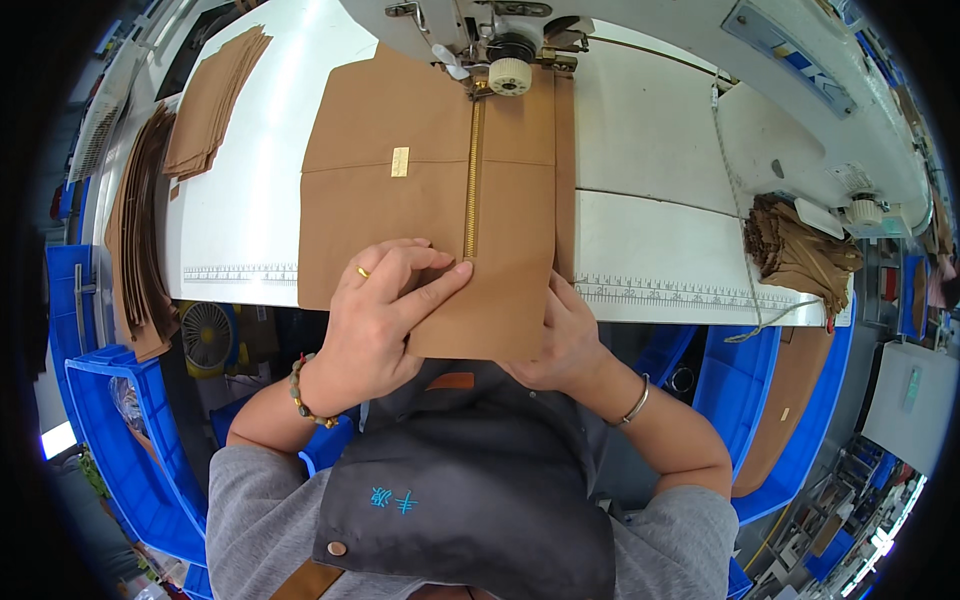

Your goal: The person is sewing a zipper onto a leather or fabric bag panel using an industrial sewing machine.

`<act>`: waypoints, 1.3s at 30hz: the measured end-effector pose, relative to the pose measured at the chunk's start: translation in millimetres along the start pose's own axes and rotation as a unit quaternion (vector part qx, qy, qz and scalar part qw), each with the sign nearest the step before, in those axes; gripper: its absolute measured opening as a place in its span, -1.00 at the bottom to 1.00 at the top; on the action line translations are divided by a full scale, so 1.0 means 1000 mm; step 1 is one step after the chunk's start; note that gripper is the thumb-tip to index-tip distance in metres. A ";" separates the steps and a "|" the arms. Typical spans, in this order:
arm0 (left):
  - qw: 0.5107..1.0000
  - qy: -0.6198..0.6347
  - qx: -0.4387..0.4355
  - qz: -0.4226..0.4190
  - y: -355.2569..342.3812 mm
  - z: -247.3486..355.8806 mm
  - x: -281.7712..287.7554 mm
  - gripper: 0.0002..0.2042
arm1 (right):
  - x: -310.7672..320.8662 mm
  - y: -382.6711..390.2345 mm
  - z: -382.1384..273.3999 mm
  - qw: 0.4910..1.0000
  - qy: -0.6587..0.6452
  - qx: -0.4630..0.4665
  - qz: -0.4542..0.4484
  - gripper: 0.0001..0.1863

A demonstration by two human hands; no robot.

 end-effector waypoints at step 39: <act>0.987 -0.115 -0.025 -0.110 -0.048 -0.042 0.000 -0.05 | 0.011 -0.044 0.007 0.996 -0.015 -0.007 -0.084 -0.64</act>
Point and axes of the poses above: each hand's wrist, its own y-axis away from the middle knuckle, its own x-axis out of the back of the hand, z = x × y, the point moved 7 cm from there along -y, towards the middle knuckle, and after that the axes turned 3 degrees about -x, right-handed, at the moved point
